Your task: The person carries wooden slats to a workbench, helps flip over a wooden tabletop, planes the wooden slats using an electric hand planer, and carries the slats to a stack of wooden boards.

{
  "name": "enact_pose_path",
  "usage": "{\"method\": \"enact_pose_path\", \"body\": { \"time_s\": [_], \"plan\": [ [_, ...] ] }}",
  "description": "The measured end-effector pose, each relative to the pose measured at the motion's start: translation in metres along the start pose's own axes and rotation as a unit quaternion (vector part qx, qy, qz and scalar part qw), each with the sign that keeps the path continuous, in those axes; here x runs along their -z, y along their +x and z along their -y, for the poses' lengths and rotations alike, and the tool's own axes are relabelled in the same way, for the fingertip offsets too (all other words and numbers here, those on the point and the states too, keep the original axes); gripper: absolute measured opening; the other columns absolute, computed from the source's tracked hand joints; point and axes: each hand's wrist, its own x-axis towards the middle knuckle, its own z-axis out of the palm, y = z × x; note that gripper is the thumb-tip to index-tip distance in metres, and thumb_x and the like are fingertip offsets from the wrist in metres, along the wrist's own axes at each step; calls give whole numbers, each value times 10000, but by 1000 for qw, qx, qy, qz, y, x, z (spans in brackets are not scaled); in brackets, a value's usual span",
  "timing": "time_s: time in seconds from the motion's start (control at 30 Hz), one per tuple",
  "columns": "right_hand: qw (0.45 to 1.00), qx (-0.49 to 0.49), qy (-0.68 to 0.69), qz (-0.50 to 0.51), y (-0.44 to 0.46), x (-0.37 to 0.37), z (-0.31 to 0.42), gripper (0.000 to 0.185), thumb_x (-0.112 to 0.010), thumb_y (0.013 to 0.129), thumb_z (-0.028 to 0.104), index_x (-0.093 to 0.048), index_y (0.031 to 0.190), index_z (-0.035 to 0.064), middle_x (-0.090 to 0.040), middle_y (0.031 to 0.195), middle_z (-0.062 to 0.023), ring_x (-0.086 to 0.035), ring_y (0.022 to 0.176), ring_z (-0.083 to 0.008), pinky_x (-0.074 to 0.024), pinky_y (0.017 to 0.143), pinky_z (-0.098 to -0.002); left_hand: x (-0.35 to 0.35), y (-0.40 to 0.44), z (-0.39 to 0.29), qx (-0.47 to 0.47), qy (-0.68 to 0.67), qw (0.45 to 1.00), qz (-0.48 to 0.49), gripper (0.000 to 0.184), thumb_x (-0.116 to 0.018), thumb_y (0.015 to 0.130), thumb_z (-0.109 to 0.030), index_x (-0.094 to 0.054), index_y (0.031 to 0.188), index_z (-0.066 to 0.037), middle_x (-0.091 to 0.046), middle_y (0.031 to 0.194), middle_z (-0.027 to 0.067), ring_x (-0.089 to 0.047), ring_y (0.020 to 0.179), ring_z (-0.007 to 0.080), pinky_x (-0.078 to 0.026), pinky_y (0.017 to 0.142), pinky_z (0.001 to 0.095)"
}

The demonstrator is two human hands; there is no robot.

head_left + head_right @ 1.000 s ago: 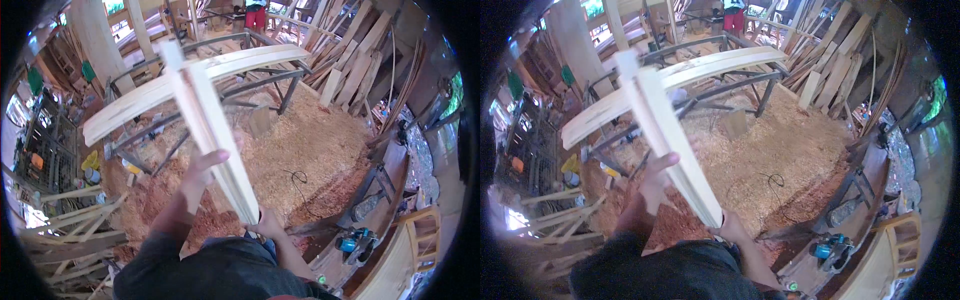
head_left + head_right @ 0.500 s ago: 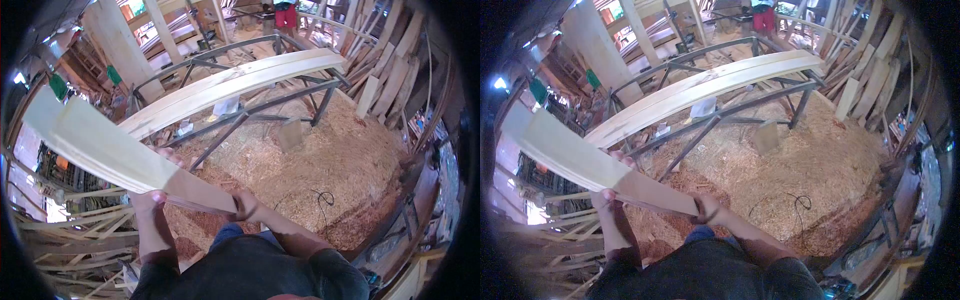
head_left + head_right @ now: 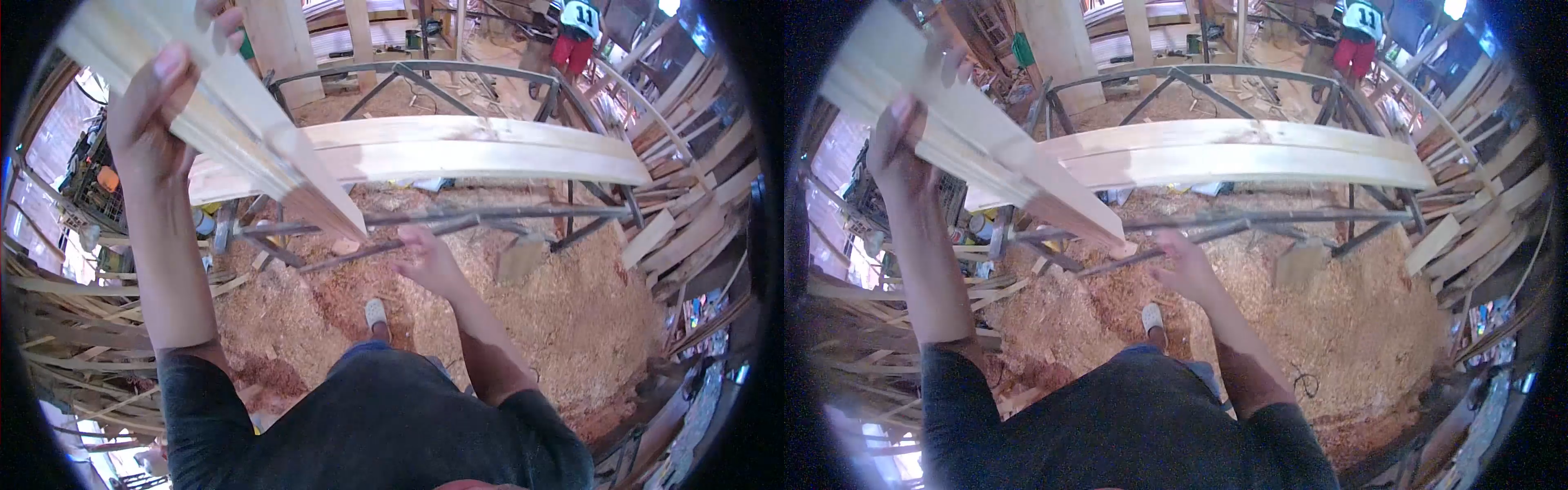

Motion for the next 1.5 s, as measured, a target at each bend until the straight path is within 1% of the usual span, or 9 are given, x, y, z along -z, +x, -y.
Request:
{"method": "enact_pose_path", "body": {
  "time_s": [0.1, 0.23, 0.4, 0.57, 0.73, 0.8, 0.93, 1.2, 1.5],
  "plan": [
    [977, -207, -33, -39, -31, 9, -67, 619, -872, 802, 170, -568, 1311, -5, -697, 1203, -153, -683, 1065, -225, -568, 924, -363, 44, 49, 48, 20, 10, 1000, -12, 683, -750, 863, -237, -479, 1404, 80, -632, 1301, 228, -654, 1165, 308, -528, 1034, 419],
    [939, -327, -14, -103, -84, 24, -111, 531, -821, 850, 115, -563, 1300, 4, -728, 1039, -132, -704, 905, -189, -583, 812, -321, 57, 109, 89, 35, -75, 934, 349, 836, -819, 794, -323, -442, 1457, 21, -493, 1471, 192, -511, 1352, 254, -381, 1157, 419],
    [912, -387, 2, -138, -95, 31, -136, 510, -826, 844, 171, -595, 1262, -10, -753, 1007, -146, -727, 883, -214, -585, 809, -345, 53, 96, 208, 110, 137, 982, 68, 721, -765, 845, -375, -544, 1351, 88, -691, 1221, 211, -698, 1101, 294, -554, 1020, 439],
    [934, -347, -85, -26, 19, 47, -123, 505, -808, 862, 224, -608, 1258, -18, -763, 990, -168, -747, 917, -256, -589, 817, -369, 88, 55, 347, 220, 174, 959, 36, 320, -737, 898, -152, -717, 1185, -12, -728, 1110, 84, -692, 1046, 194, -566, 883, 335],
    [949, -245, -168, 104, 154, 56, -127, 615, -809, 862, 332, -597, 1344, 16, -716, 1196, -204, -712, 1085, -340, -575, 937, -425, 75, 58, 338, 115, 311, 940, 81, 394, -689, 947, -248, -695, 1246, 9, -738, 1100, 108, -702, 986, 167, -570, 801, 284],
    [972, -92, -199, 86, 200, 45, -115, 719, -874, 808, 349, -590, 1386, 31, -608, 1396, -230, -586, 1299, -366, -454, 1107, -461, 51, 56, 336, 276, 34, 948, -155, 437, -738, 930, -251, -651, 1276, 1, -726, 1119, 84, -706, 968, 155, -578, 746, 286],
    [985, 66, -116, 105, 281, 24, -75, 1013, -926, 677, 339, -411, 1508, 74, -430, 1528, -239, -400, 1419, -440, -371, 1167, -489, 73, 24, 328, 174, 4, 978, -119, 652, -770, 800, -192, -519, 1360, 29, -637, 1238, 158, -658, 1113, 288, -561, 962, 388],
    [905, 59, -54, 417, 312, -30, -48, 767, -931, 646, 347, -578, 1270, 74, -710, 1044, -221, -665, 1032, -441, -515, 913, -501, 128, -73, 205, 103, -210, 941, -245, 835, -807, 799, -235, -354, 1466, -16, -505, 1265, 129, -519, 1176, 284, -434, 1104, 477],
    [794, 130, -119, 582, 279, -182, -20, 655, -911, 634, 415, -646, 1097, 36, -704, 999, -234, -669, 995, -437, -512, 863, -517, 233, -263, 60, -63, -88, 876, -471, 685, -742, 910, -194, -369, 1453, -10, -493, 1308, 108, -531, 1164, 280, -441, 1095, 468]
  ]
}}
